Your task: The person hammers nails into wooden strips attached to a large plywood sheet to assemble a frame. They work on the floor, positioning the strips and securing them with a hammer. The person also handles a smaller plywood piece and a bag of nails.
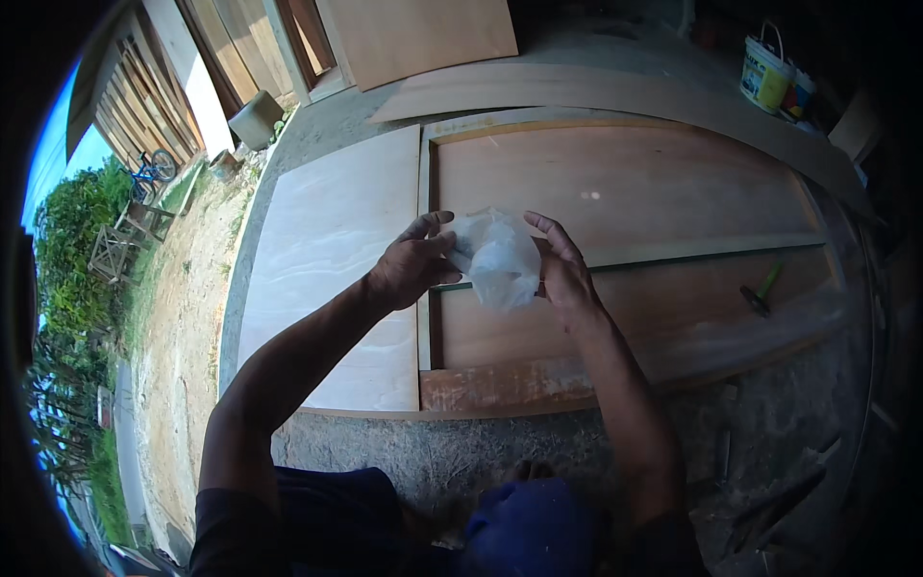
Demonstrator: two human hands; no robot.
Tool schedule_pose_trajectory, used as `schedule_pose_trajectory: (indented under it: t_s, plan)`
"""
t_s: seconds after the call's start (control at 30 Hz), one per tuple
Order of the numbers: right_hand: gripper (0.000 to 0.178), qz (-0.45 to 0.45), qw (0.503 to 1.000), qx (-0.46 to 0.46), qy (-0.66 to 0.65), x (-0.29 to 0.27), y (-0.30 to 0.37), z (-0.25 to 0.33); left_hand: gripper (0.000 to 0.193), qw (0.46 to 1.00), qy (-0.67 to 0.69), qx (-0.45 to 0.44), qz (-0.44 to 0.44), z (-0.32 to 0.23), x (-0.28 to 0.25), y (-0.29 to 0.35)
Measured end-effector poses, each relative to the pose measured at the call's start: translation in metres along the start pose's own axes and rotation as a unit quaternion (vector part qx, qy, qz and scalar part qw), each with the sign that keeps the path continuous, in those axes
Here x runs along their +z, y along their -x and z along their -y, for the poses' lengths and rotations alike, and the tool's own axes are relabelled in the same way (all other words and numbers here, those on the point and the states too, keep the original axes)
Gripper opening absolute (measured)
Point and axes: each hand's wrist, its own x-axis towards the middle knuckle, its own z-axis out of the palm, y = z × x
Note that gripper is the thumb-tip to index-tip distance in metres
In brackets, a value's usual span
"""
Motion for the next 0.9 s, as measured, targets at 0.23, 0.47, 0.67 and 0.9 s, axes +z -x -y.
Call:
schedule_pose_trajectory:
  t_s: [0.23,0.47,0.67,0.9]
  plan:
    - [0.057,0.198,0.922,0.048,0.33,0.121,-0.057,0.004,0.03,0.975,-0.089,0.088,-0.186,-0.051,-0.182,0.072]
    - [0.045,0.208,0.856,-0.077,0.468,0.149,-0.075,-0.023,0.026,0.897,-0.234,0.236,-0.291,0.0,-0.276,0.084]
    - [0.045,0.181,0.835,-0.053,0.517,0.139,-0.089,-0.026,0.027,0.876,-0.221,0.268,-0.335,0.028,-0.292,0.071]
    - [0.044,0.164,0.804,-0.021,0.571,0.196,-0.108,-0.037,0.02,0.857,0.229,0.168,-0.43,0.065,-0.346,0.08]
